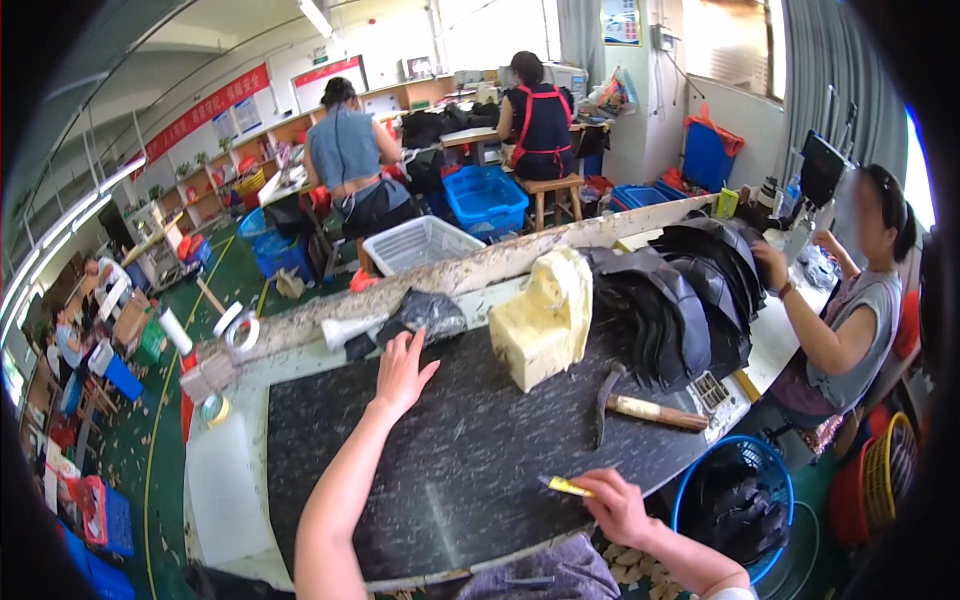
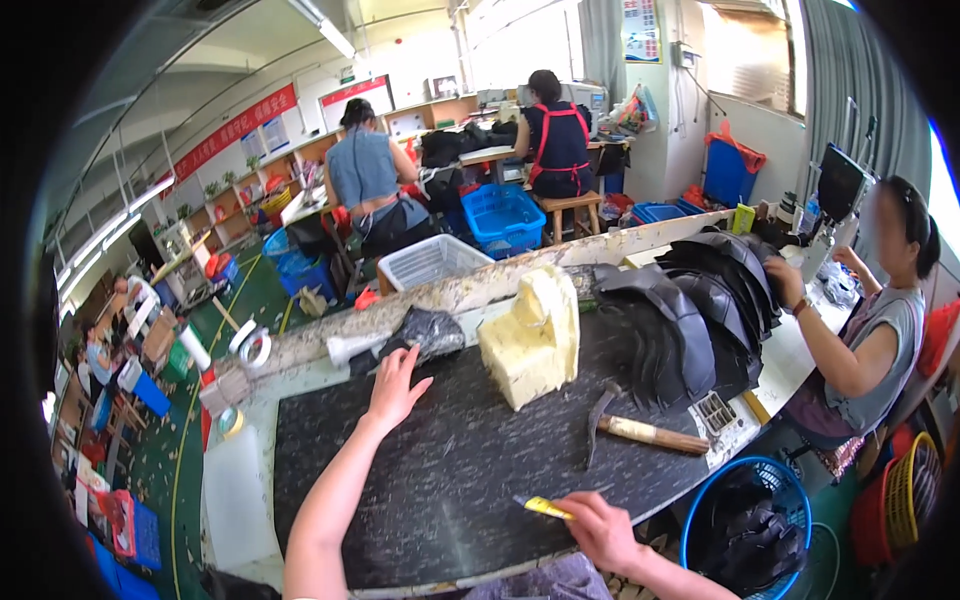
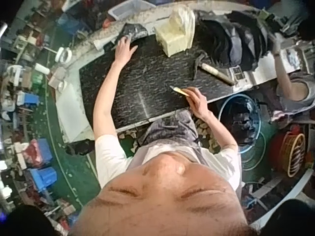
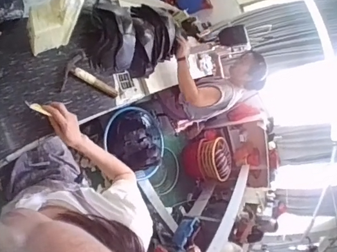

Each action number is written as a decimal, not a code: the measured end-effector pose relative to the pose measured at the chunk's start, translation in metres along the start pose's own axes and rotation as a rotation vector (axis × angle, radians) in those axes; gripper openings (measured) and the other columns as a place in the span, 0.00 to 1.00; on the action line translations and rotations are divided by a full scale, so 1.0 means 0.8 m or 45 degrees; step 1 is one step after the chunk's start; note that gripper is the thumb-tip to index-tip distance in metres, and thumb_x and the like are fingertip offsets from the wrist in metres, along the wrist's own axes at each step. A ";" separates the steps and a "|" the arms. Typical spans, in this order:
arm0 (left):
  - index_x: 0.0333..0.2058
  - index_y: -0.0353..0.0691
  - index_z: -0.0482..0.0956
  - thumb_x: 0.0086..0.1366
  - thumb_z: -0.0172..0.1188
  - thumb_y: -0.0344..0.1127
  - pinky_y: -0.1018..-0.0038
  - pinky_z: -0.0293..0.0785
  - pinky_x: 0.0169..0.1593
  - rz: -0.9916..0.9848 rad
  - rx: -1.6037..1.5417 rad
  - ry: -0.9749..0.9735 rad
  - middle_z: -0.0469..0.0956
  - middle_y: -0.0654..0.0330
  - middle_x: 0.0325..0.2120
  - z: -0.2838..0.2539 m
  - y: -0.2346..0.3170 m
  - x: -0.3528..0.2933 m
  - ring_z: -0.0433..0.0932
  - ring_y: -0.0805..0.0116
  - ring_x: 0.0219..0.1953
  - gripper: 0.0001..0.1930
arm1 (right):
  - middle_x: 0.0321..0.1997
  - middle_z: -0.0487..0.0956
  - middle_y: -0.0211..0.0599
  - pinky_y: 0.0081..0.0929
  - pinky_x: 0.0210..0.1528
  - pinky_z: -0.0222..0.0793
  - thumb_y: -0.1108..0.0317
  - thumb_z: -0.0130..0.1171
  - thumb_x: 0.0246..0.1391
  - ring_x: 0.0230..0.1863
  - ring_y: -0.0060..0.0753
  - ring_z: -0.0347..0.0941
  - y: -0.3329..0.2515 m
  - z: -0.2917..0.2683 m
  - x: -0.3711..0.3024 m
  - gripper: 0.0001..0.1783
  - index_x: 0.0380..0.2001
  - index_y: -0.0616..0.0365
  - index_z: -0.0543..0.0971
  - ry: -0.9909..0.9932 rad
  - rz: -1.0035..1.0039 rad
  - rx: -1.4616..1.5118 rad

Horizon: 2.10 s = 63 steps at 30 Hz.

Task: Assembling shoe components by applying adhesive lining to leather pieces and preparing shoe lasts at a factory workstation.

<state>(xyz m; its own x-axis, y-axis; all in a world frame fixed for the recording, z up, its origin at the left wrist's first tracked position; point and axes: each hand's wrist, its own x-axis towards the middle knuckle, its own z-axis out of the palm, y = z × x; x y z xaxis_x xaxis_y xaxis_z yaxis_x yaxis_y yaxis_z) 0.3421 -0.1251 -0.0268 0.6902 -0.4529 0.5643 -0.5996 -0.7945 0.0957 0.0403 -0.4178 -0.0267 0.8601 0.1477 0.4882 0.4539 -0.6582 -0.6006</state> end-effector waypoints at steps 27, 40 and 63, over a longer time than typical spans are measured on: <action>0.67 0.35 0.45 0.48 0.73 0.36 0.62 0.53 0.67 -0.214 -1.162 -0.161 0.49 0.46 0.67 -0.032 0.103 0.003 0.53 0.54 0.68 0.54 | 0.47 0.74 0.49 0.38 0.51 0.70 0.76 0.65 0.45 0.50 0.50 0.72 0.136 -0.013 0.195 0.38 0.59 0.61 0.60 0.466 0.123 -0.087; 0.66 0.35 0.44 0.44 0.75 0.41 0.56 0.54 0.64 -0.133 -1.080 0.221 0.54 0.46 0.56 -0.050 0.237 0.085 0.56 0.51 0.60 0.57 | 0.28 0.78 0.44 0.30 0.35 0.76 0.69 0.63 0.48 0.29 0.38 0.80 0.110 -0.061 0.191 0.25 0.48 0.65 0.67 0.352 0.083 0.059; 0.66 0.37 0.46 0.43 0.75 0.41 0.56 0.53 0.63 -0.419 -0.991 0.306 0.54 0.47 0.57 -0.090 0.319 -0.092 0.54 0.51 0.61 0.57 | 0.42 0.79 0.49 0.32 0.46 0.76 0.76 0.62 0.45 0.45 0.42 0.79 0.051 -0.025 0.037 0.39 0.61 0.64 0.58 0.038 0.265 0.323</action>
<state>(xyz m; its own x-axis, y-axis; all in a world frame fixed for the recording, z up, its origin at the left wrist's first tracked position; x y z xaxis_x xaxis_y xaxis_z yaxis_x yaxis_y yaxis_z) 0.1093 -0.2658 0.0149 0.8253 -0.0825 0.5586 -0.5517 -0.3284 0.7667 0.0797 -0.4552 -0.0237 0.9351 0.0053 0.3543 0.3157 -0.4664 -0.8263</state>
